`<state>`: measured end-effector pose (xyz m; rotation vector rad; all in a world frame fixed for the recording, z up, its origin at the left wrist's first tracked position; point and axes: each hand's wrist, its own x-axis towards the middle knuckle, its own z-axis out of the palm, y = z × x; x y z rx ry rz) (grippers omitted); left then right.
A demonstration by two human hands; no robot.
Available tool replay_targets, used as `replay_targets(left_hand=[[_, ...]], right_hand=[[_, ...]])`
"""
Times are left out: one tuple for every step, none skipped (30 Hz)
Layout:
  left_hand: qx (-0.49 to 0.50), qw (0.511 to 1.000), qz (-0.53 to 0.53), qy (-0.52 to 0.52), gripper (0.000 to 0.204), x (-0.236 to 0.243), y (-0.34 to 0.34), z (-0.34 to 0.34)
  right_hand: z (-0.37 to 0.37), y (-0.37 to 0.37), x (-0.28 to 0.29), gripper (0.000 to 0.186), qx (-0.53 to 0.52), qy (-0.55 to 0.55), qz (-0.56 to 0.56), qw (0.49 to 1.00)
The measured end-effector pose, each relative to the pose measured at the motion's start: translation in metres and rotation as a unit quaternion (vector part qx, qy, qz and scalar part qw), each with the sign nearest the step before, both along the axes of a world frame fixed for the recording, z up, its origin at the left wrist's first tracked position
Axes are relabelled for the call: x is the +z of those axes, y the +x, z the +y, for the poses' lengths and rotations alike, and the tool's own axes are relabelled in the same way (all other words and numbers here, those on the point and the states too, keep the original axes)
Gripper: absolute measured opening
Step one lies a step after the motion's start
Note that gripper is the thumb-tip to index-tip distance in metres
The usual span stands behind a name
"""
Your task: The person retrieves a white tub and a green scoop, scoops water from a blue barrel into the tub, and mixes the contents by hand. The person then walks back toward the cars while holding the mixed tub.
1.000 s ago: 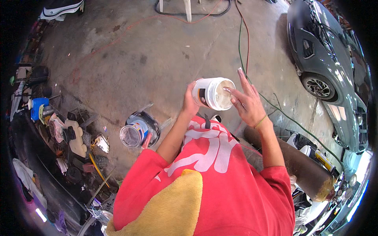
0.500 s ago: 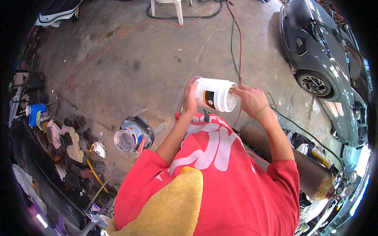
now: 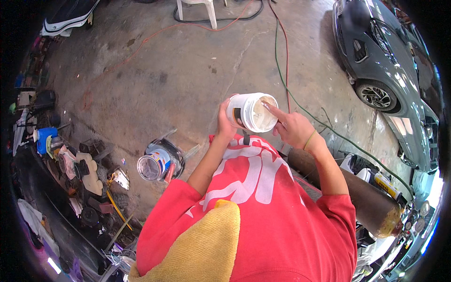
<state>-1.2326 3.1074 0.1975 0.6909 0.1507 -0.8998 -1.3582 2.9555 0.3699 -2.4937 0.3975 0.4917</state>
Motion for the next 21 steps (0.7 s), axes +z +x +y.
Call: replay_targets(left_hand=[[0.000,1.000,-0.002,0.000,0.044,-0.001,0.000,0.001],[0.000,1.000,-0.003,-0.001,0.045,-0.001,-0.001,0.002],[-0.016,0.999,-0.022,0.017,0.045,0.002,-0.003,0.002],[-0.032,0.998,-0.041,0.034,0.046,0.006,-0.004,0.002],[-0.047,0.996,-0.060,0.051,0.046,0.010,-0.006,0.002],[-0.049,0.996,-0.056,0.051,0.046,0.015,-0.007,0.002],[-0.051,0.996,-0.052,0.050,0.046,0.019,-0.008,0.003],[-0.053,0.996,-0.048,0.049,0.047,0.021,-0.010,0.003],[-0.050,0.997,-0.052,0.036,0.046,0.019,-0.012,0.004],[-0.047,0.997,-0.057,0.024,0.046,0.018,-0.014,0.003],[-0.043,0.997,-0.061,0.011,0.045,0.016,-0.016,0.002],[-0.035,0.997,-0.072,0.014,0.045,0.014,-0.018,0.001],[-0.026,0.996,-0.083,0.017,0.045,0.011,-0.020,-0.002],[-0.018,0.995,-0.094,0.020,0.044,0.009,-0.022,-0.003],[-0.019,0.996,-0.088,0.023,0.043,0.016,-0.024,-0.004],[-0.019,0.996,-0.089,0.019,0.042,0.015,-0.025,-0.003],[-0.019,0.996,-0.090,0.016,0.042,0.014,-0.026,-0.002],[-0.020,0.996,-0.092,0.011,0.041,0.015,-0.026,-0.002],[-0.019,0.995,-0.095,0.019,0.041,0.017,-0.027,-0.001],[-0.018,0.995,-0.097,0.026,0.041,0.020,-0.029,0.000],[-0.017,0.994,-0.100,0.034,0.041,0.022,-0.030,0.000]], right_hand=[[0.001,-0.001,0.000,0.073,0.024,-0.067,0.002,0.997],[0.002,0.000,0.001,0.073,0.054,-0.122,0.016,0.991],[0.002,-0.002,0.002,0.073,0.080,-0.175,0.033,0.981],[0.002,-0.004,0.002,0.073,0.106,-0.227,0.049,0.967],[0.000,-0.005,-0.004,0.066,0.115,-0.240,0.047,0.963],[-0.003,-0.006,-0.011,0.060,0.124,-0.255,0.045,0.958],[-0.005,-0.007,-0.015,0.055,0.133,-0.270,0.044,0.953],[-0.003,-0.010,-0.015,0.052,0.123,-0.262,0.038,0.956],[-0.001,-0.010,-0.014,0.050,0.120,-0.254,0.032,0.959],[0.000,-0.011,-0.013,0.047,0.116,-0.246,0.025,0.962],[0.000,-0.011,-0.011,0.048,0.117,-0.248,0.032,0.961],[0.000,-0.011,-0.008,0.048,0.116,-0.249,0.037,0.961],[-0.001,-0.011,-0.007,0.049,0.116,-0.250,0.041,0.960],[-0.001,-0.012,-0.008,0.047,0.113,-0.245,0.035,0.962],[-0.003,-0.015,-0.009,0.044,0.107,-0.241,0.029,0.964],[-0.004,-0.017,-0.010,0.041,0.101,-0.236,0.023,0.966],[-0.005,-0.020,-0.014,0.041,0.097,-0.225,0.018,0.969],[-0.007,-0.023,-0.019,0.041,0.093,-0.215,0.011,0.972],[-0.008,-0.025,-0.024,0.041,0.088,-0.205,0.005,0.975],[-0.009,-0.028,-0.028,0.041,0.089,-0.199,0.005,0.976],[-0.010,-0.030,-0.032,0.042,0.092,-0.192,0.004,0.977]])
